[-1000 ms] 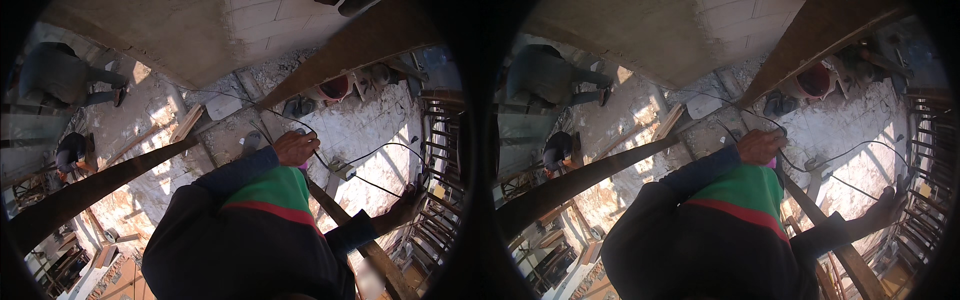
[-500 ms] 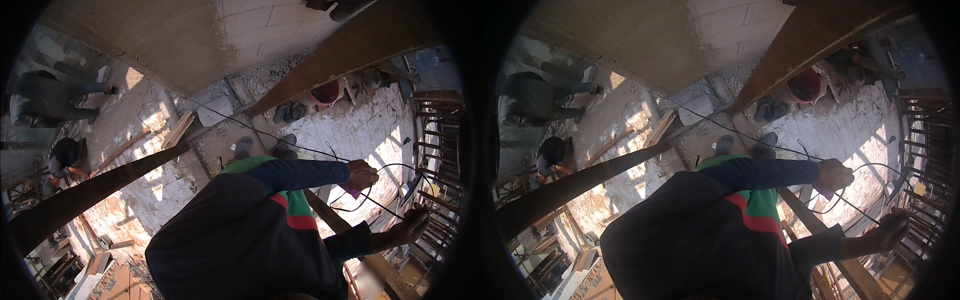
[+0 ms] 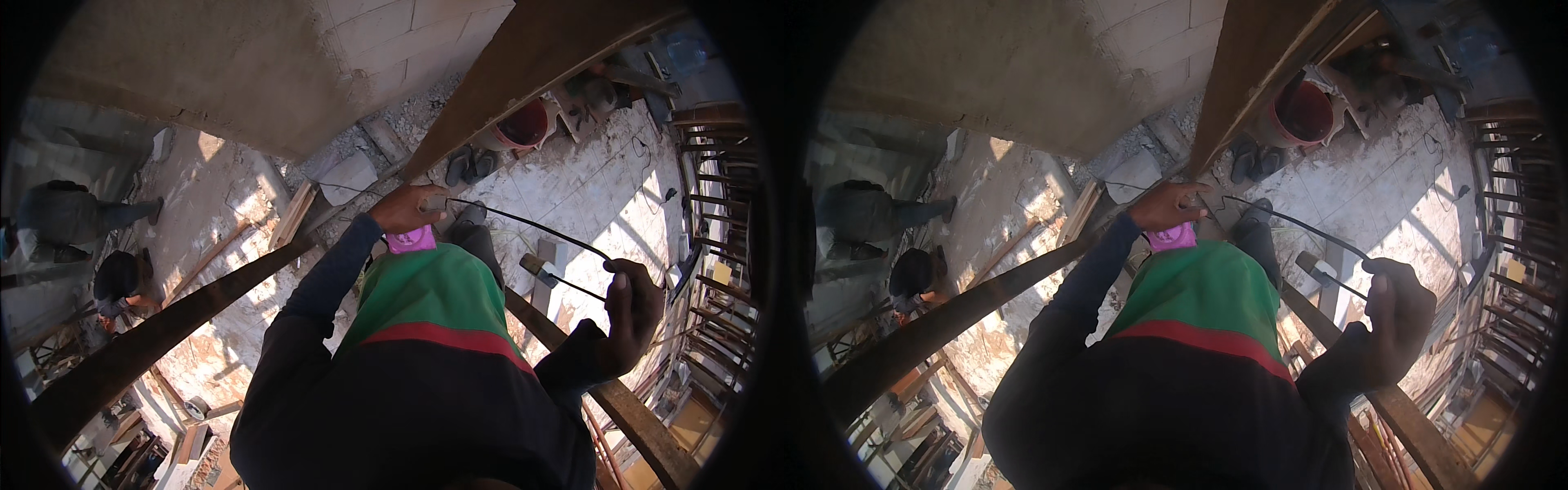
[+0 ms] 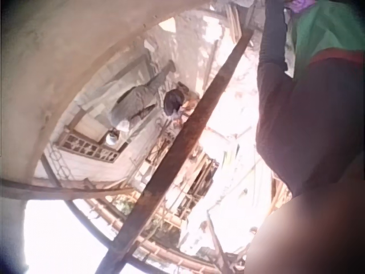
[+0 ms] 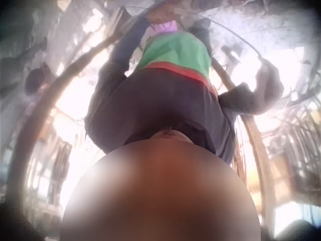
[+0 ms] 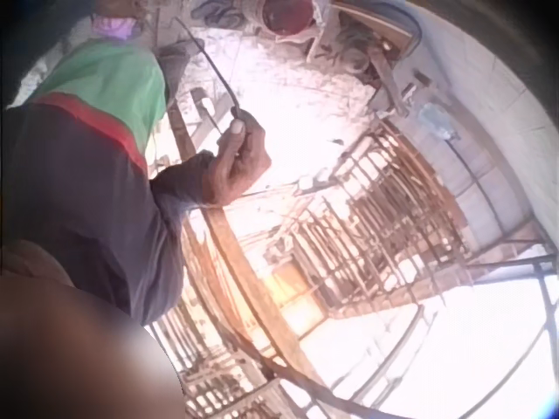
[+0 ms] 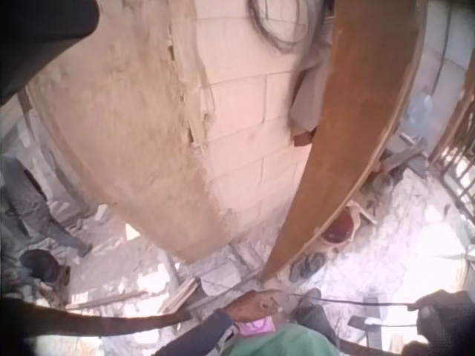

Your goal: The person uses an angle grinder to cut steel bars on a construction site floor. They measure the bars with a tape measure, position them, and cut them into smaller pieces.

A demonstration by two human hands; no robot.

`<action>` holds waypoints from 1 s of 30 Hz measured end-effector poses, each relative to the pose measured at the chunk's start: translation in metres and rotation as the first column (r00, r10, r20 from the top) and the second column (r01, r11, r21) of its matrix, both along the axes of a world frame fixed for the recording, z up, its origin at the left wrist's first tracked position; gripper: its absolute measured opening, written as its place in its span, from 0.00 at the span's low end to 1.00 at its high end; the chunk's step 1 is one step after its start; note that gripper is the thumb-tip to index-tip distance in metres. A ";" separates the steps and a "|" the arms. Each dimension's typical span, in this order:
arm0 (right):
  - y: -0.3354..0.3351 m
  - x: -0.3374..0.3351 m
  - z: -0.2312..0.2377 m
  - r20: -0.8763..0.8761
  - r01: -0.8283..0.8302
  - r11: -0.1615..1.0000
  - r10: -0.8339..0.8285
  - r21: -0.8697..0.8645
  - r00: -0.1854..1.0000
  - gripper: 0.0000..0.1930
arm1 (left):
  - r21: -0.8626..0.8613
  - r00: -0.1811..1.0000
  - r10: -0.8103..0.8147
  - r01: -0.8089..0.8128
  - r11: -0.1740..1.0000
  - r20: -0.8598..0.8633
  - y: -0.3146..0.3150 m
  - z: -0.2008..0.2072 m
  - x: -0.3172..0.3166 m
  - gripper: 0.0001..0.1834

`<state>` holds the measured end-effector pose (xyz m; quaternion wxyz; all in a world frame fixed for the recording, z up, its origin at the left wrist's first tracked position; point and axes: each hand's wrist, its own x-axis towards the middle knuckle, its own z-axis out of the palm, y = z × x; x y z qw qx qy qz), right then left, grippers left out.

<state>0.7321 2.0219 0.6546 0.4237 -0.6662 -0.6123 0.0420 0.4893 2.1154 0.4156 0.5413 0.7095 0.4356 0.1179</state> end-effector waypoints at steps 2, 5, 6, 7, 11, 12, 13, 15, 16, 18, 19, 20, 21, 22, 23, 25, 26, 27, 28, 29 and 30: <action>0.013 -0.010 0.006 -0.371 -0.231 0.913 0.097 -0.336 0.923 0.12 | -0.248 0.954 -0.010 0.088 0.965 0.298 -0.006 0.034 -0.004 0.37; 0.042 -0.038 -0.011 -0.621 -0.606 0.672 0.270 -0.426 0.736 0.12 | -0.309 0.837 -0.011 0.214 0.927 0.546 -0.023 0.073 -0.011 0.35; 0.053 -0.052 -0.013 -0.708 -0.666 0.605 0.225 -0.437 0.669 0.11 | -0.282 0.803 -0.022 0.235 0.930 0.596 -0.031 0.082 -0.012 0.35; 0.064 -0.058 -0.019 -0.726 -0.716 0.555 0.264 -0.424 0.635 0.11 | -0.258 0.818 0.054 0.117 0.959 0.572 -0.036 0.090 -0.008 0.34; 0.102 -0.083 -0.040 -0.689 -0.809 0.434 0.441 -0.397 0.575 0.11 | -0.210 0.770 0.220 -0.114 0.971 0.599 -0.038 0.093 0.000 0.32; 0.107 -0.095 -0.042 -0.681 -0.832 0.411 0.488 -0.373 0.547 0.12 | -0.213 0.744 0.237 -0.129 0.968 0.625 -0.037 0.087 -0.007 0.32; 0.110 -0.105 -0.042 -0.666 -0.850 0.390 0.533 -0.354 0.522 0.13 | -0.269 0.670 0.308 -0.165 0.949 0.675 -0.038 0.080 -0.012 0.29; 0.118 -0.123 -0.056 -0.511 -0.891 0.439 0.744 -0.111 0.431 0.11 | -0.319 0.567 0.475 -0.356 0.878 0.673 -0.037 0.081 -0.012 0.20; 0.118 -0.130 -0.058 -0.352 -0.846 0.533 0.792 -0.001 0.499 0.10 | -0.288 0.529 0.570 -0.522 0.803 0.629 -0.034 0.092 -0.012 0.16; 0.121 -0.136 -0.060 -0.019 -0.741 0.622 0.769 0.253 0.639 0.09 | -0.094 0.509 0.555 -0.675 0.732 0.658 -0.013 0.109 -0.016 0.13; 0.119 -0.131 -0.055 -0.071 -0.707 0.620 0.767 0.341 0.638 0.10 | -0.065 0.581 0.567 -0.663 0.746 0.584 0.004 0.100 -0.045 0.15; 0.121 -0.119 -0.053 -0.074 -0.671 0.636 0.744 0.382 0.664 0.10 | -0.037 0.643 0.575 -0.650 0.759 0.506 0.023 0.093 -0.074 0.18; 0.125 -0.098 -0.058 -0.083 -0.630 0.657 0.717 0.414 0.692 0.10 | -0.056 0.640 0.568 -0.637 0.769 0.518 0.037 0.105 -0.078 0.20; 0.131 -0.078 -0.064 -0.100 -0.590 0.668 0.696 0.454 0.712 0.10 | -0.067 0.637 0.567 -0.632 0.772 0.522 0.051 0.128 -0.084 0.23; 0.140 -0.058 -0.073 -0.152 -0.486 0.764 0.590 0.424 0.793 0.10 | -0.013 0.698 0.531 -0.600 0.800 0.481 0.067 0.138 -0.096 0.25; 0.186 -0.012 -0.096 -0.404 -0.281 0.892 0.417 0.354 0.814 0.13 | 0.077 0.782 0.470 -0.543 0.836 0.411 0.110 0.159 -0.102 0.27; 0.216 0.007 -0.106 -0.579 -0.188 0.934 0.337 0.302 0.742 0.14 | 0.113 0.810 0.431 -0.510 0.853 0.397 0.129 0.169 -0.098 0.27; 0.253 0.014 -0.110 -0.538 -0.224 0.937 0.339 0.268 0.772 0.14 | 0.166 0.829 0.430 -0.510 0.844 0.357 0.137 0.197 -0.097 0.28; 0.284 0.023 -0.117 -0.472 -0.235 0.947 0.315 0.221 0.824 0.13 | 0.200 0.849 0.407 -0.487 0.850 0.339 0.154 0.211 -0.088 0.28; 0.302 0.021 -0.124 -0.641 -0.358 0.906 0.414 0.225 0.646 0.19 | 0.229 0.868 0.379 -0.459 0.858 0.321 0.171 0.221 -0.074 0.28; 0.320 0.010 -0.127 -0.593 -0.463 0.867 0.473 0.183 0.651 0.21 | 0.253 0.882 0.365 -0.441 0.861 0.297 0.186 0.228 -0.064 0.28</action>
